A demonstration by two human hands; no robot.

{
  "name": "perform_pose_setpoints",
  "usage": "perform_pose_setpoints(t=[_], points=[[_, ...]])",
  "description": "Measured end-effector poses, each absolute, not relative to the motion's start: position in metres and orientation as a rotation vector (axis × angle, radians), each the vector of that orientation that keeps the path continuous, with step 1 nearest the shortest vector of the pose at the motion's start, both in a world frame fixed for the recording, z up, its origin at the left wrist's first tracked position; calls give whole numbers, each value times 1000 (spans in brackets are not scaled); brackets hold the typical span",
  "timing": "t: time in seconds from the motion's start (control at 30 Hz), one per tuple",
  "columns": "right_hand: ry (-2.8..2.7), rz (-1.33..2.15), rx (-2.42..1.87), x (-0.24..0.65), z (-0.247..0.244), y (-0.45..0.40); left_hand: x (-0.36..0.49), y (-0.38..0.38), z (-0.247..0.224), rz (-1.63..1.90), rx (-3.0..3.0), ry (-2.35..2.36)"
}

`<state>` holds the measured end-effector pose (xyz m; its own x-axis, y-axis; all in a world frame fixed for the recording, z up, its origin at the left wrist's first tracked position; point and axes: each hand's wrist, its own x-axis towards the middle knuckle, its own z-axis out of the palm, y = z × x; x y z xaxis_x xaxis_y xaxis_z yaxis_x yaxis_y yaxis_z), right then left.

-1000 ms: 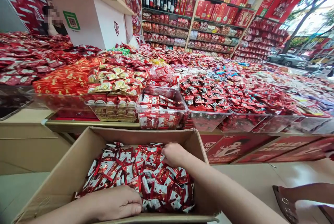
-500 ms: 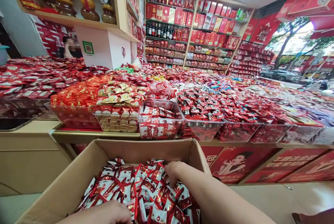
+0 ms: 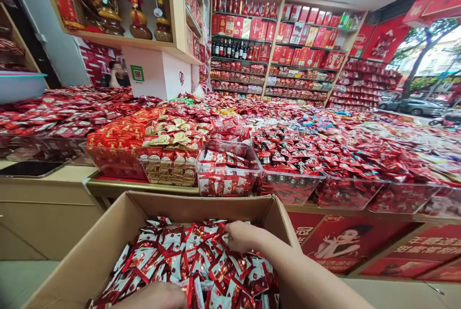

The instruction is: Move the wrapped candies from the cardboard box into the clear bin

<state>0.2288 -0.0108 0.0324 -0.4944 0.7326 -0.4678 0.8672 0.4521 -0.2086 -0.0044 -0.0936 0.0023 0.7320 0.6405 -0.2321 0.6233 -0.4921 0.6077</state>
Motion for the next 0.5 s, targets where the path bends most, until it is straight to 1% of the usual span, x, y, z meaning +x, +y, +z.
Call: perform_pose_setpoints(t=[0.07, 0.13, 0.2, 0.27, 0.33, 0.5], points=[[2500, -1027, 1497, 235, 38, -14, -1, -96, 9, 195, 2122, 1080], [2460, -1604, 1550, 236, 41, -19, 3, -95, 15, 400, 1905, 1209], [2329, -2077, 1466, 231, 44, -24, 8, -88, 21, 539, 1706, 1209], [2218, -2383, 1364, 222, 47, -27, 12, -77, 29, 627, 1547, 1130], [2169, -2515, 1307, 212, 50, -27, 16, -63, 37, 713, 1454, 1054], [2177, -2555, 1430, 196, 52, -19, 25, -38, 40, 893, 1299, 1113]])
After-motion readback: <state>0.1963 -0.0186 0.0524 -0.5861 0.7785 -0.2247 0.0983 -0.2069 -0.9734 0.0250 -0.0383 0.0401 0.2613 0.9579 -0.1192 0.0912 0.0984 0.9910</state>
